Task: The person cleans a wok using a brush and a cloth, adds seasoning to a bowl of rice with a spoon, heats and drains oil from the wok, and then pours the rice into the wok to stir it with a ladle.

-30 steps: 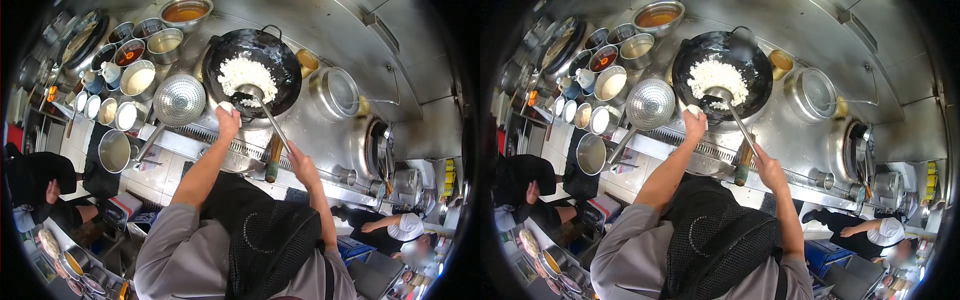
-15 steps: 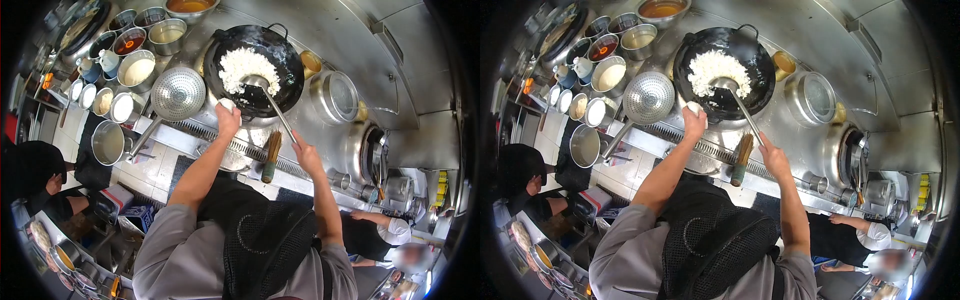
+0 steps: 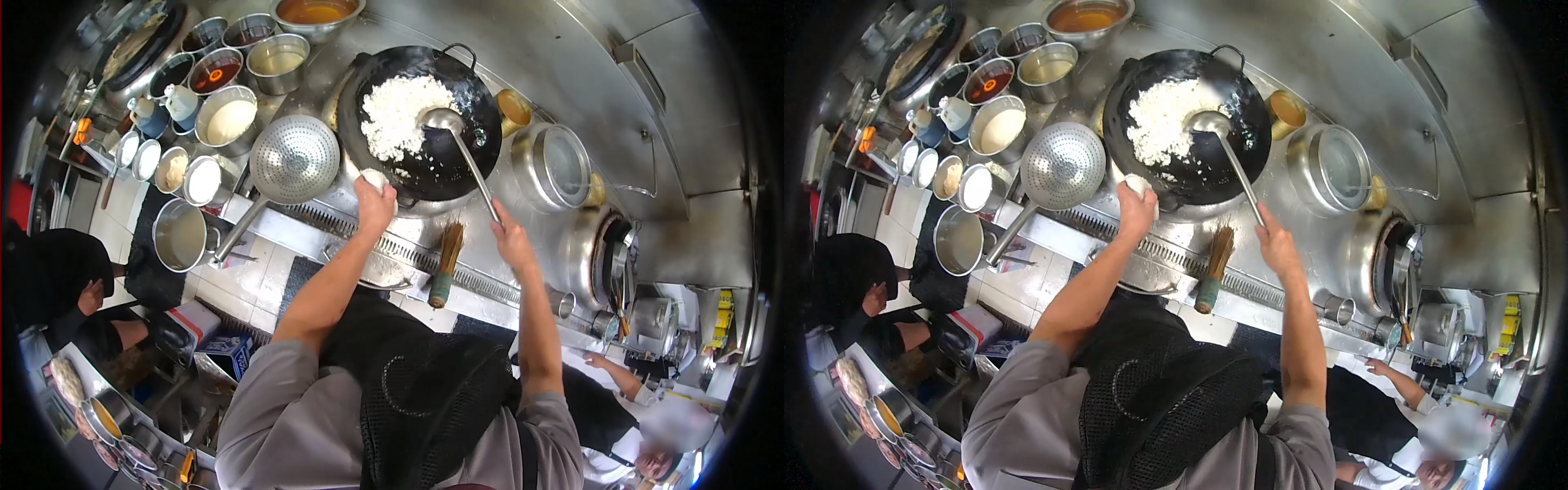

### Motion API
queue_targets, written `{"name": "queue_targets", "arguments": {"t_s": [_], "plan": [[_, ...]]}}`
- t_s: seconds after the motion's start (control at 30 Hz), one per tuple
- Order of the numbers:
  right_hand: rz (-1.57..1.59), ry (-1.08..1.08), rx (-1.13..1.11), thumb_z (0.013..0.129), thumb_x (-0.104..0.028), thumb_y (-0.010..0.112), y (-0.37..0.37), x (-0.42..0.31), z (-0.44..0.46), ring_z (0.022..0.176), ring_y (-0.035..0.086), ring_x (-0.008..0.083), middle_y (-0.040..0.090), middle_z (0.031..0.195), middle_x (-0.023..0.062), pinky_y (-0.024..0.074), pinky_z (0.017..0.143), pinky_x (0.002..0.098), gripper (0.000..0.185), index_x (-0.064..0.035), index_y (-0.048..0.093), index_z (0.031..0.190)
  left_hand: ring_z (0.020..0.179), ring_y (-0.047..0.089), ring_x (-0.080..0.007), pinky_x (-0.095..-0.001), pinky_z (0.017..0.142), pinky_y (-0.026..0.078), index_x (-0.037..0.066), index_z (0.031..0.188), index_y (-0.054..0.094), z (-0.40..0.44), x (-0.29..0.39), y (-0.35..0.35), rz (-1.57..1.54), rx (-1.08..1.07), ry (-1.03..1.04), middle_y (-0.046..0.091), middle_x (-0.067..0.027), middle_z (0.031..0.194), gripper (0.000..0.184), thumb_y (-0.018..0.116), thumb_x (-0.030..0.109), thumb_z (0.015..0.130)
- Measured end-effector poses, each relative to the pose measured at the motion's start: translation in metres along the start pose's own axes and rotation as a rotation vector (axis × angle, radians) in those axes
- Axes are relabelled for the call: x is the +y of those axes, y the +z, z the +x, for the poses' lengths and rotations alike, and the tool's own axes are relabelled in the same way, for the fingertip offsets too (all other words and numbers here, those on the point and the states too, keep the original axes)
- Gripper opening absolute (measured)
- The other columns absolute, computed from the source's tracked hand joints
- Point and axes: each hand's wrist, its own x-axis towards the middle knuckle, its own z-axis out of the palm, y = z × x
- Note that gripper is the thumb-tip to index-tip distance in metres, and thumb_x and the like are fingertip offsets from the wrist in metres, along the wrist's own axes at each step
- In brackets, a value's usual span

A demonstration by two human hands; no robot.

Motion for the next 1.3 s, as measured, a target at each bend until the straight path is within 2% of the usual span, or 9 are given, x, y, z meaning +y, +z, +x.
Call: {"name": "queue_targets", "arguments": {"t_s": [0.1, 0.37, 0.57, 0.67, 0.83, 0.9, 1.0, 1.1, 1.3], "plan": [[0.609, 0.595, -0.207, 0.1, -0.023, 0.05, -0.027, -0.058, 0.004, 0.057, 0.06, 0.0268, 0.065, 0.085, 0.0213, 0.0512, 0.05, 0.0395, 0.048, -0.0215, 0.041, 0.147, 0.11, 0.049, -0.0423, -0.044, 0.098, 0.04, -0.016, 0.126, 0.033, -0.001, 0.001, 0.0, 0.017, 0.018, 0.03, 0.046, -0.0317, 0.119, 0.059, 0.062, 0.012, 0.083], [0.248, 0.312, 0.065, 0.103, -0.027, 0.045, 0.103, -0.088, 0.037, 0.043, 0.049, 0.0145, 0.054, 0.062, 0.008, 0.0441, 0.038, 0.032, 0.051, -0.0204, 0.031, 0.152, 0.11, 0.049, -0.0426, -0.0452, 0.098, 0.04, -0.015, 0.126, 0.033, 0.0, -0.003, 0.0, 0.06, -0.012, 0.016, 0.045, -0.032, 0.119, 0.059, 0.062, 0.013, 0.084], [0.982, 0.552, -0.24, 0.102, -0.029, 0.047, 0.004, -0.115, 0.027, 0.049, 0.055, 0.0125, 0.059, 0.069, 0.0089, 0.0461, 0.044, 0.0346, 0.049, -0.0187, 0.037, 0.149, 0.115, 0.047, -0.0428, -0.0441, 0.102, 0.038, -0.016, 0.131, 0.029, 0.001, -0.009, 0.0, 0.046, -0.015, 0.034, 0.043, -0.033, 0.124, 0.065, 0.062, 0.016, 0.085], [0.352, 0.394, 0.15, 0.103, -0.027, 0.044, 0.051, -0.095, 0.055, 0.042, 0.051, 0.0164, 0.059, 0.066, 0.0108, 0.0456, 0.04, 0.0339, 0.049, -0.0161, 0.035, 0.15, 0.11, 0.053, -0.0319, -0.0398, 0.097, 0.043, -0.013, 0.132, 0.028, -0.004, -0.005, -0.004, 0.069, -0.016, 0.026, 0.05, -0.0263, 0.12, 0.065, 0.065, 0.022, 0.091], [0.683, 0.463, -0.104, 0.102, -0.021, 0.048, 0.066, -0.1, 0.05, 0.042, 0.045, 0.0108, 0.051, 0.062, 0.0011, 0.04, 0.037, 0.0284, 0.049, -0.016, 0.037, 0.149, 0.112, 0.052, -0.0243, -0.0347, 0.095, 0.045, -0.007, 0.14, 0.02, 0.002, -0.002, -0.012, -0.268, -0.245, -0.226, 0.049, -0.02, 0.125, 0.07, 0.064, 0.021, 0.092], [0.586, 0.131, -0.138, 0.101, -0.019, 0.048, 0.05, -0.091, 0.034, 0.054, 0.056, 0.0161, 0.06, 0.071, 0.0095, 0.0487, 0.053, 0.0313, 0.047, -0.0123, 0.041, 0.147, 0.112, 0.051, -0.0221, -0.0331, 0.094, 0.046, -0.005, 0.142, 0.019, 0.002, -0.002, -0.013, -0.264, -0.255, -0.252, 0.049, -0.0177, 0.126, 0.071, 0.064, 0.02, 0.093], [0.673, 0.547, -0.427, 0.101, -0.016, 0.048, -0.036, -0.134, 0.014, 0.074, 0.062, 0.0165, 0.065, 0.087, 0.0114, 0.0512, 0.073, 0.0313, 0.045, -0.0123, 0.044, 0.145, 0.112, 0.051, -0.0221, -0.0336, 0.094, 0.046, -0.005, 0.142, 0.018, -0.001, 0.0, -0.017, -0.199, -0.216, -0.239, 0.049, -0.0174, 0.126, 0.072, 0.064, 0.02, 0.093], [0.502, 0.353, -0.158, 0.101, -0.016, 0.048, -0.027, -0.142, -0.024, 0.086, 0.065, 0.0218, 0.069, 0.097, 0.0152, 0.0493, 0.085, 0.0367, 0.046, -0.0133, 0.041, 0.147, 0.113, 0.051, -0.0225, -0.035, 0.095, 0.045, -0.004, 0.143, 0.017, -0.005, 0.003, -0.023, -0.437, -0.245, -0.314, 0.048, -0.0181, 0.127, 0.072, 0.065, 0.017, 0.093], [0.332, 0.125, -0.143, 0.1, -0.023, 0.05, 0.025, -0.123, -0.036, 0.096, 0.068, 0.0358, 0.066, 0.108, 0.0286, 0.051, 0.083, 0.0449, 0.048, -0.0169, 0.04, 0.147, 0.108, 0.055, -0.0231, -0.0359, 0.091, 0.048, -0.006, 0.14, 0.024, 0.004, 0.002, -0.021, -0.34, -0.265, -0.342, 0.051, -0.019, 0.124, 0.064, 0.062, 0.008, 0.091]]}}
